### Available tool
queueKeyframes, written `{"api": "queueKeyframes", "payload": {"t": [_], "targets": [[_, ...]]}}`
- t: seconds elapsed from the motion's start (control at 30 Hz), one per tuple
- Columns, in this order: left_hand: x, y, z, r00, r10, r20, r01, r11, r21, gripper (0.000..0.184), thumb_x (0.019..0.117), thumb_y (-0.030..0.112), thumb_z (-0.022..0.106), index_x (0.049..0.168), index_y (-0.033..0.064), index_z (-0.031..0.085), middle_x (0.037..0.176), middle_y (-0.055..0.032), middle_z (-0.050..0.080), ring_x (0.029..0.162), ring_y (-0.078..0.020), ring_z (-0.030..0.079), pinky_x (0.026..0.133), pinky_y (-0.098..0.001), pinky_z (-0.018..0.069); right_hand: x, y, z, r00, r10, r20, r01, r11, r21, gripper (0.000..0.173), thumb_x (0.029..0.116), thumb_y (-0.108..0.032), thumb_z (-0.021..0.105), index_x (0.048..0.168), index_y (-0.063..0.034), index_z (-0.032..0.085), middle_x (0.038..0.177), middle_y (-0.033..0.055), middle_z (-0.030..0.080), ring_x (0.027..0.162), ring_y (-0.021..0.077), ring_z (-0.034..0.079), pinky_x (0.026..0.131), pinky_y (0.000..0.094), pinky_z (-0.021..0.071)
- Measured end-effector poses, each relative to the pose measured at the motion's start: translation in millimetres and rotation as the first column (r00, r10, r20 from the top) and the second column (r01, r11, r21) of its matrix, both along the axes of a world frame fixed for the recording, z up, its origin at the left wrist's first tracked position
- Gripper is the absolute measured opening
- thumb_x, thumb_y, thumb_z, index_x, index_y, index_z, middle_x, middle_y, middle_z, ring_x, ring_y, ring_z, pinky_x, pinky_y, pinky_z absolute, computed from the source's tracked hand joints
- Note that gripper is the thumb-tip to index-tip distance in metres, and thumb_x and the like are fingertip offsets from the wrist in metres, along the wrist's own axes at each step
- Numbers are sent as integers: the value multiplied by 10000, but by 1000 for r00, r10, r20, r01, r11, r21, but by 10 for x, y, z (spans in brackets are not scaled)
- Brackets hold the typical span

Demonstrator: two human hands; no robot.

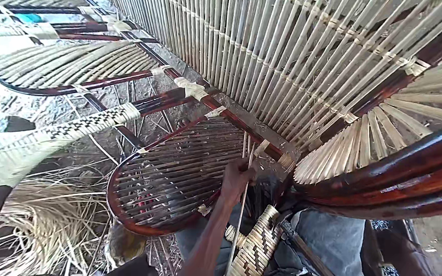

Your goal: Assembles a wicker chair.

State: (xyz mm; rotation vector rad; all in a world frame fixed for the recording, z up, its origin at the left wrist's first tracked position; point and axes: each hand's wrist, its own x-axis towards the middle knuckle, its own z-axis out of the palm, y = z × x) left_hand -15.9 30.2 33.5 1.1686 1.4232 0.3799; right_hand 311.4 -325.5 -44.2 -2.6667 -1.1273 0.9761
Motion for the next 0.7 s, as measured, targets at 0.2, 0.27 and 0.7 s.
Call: {"api": "queueKeyframes", "payload": {"t": [0.2, 0.27, 0.7], "targets": [[86, -121, 92, 827, -167, -537, 346, 903, 253, 353, 1054, 243, 596, 1368, 100, 668, 932, -166, 729, 757, -316, 688, 720, -538, 570, 38, 89, 160, 994, -78, -75, 73, 995, -66, 299, 930, -240, 634, 1104, -14, 723, 1056, 246, 725, 1027, 451, 689, 892, 698, 493], [207, -61, 262, 839, -156, -522, 268, 952, 147, 366, 1093, 332, 519, 1329, 98, 671, 855, -177, 673, 670, -304, 622, 663, -509, 527, 24, 94, 161, 993, -102, -67, 99, 994, -50, 296, 942, -228, 610, 1109, -5, 710, 1069, 226, 728, 1041, 419, 693, 920, 664, 498], [240, 216, -60, 940, -204, -275, 223, 974, 42, 330, 1087, 224, 527, 1363, 74, 629, 880, -161, 676, 616, -242, 624, 589, -436, 561, 8, 14, 164, 997, -68, -20, 70, 992, 109, 297, 1014, -244, 584, 1234, -80, 696, 1100, 141, 737, 1014, 329, 711, 905, 618, 529]]}}
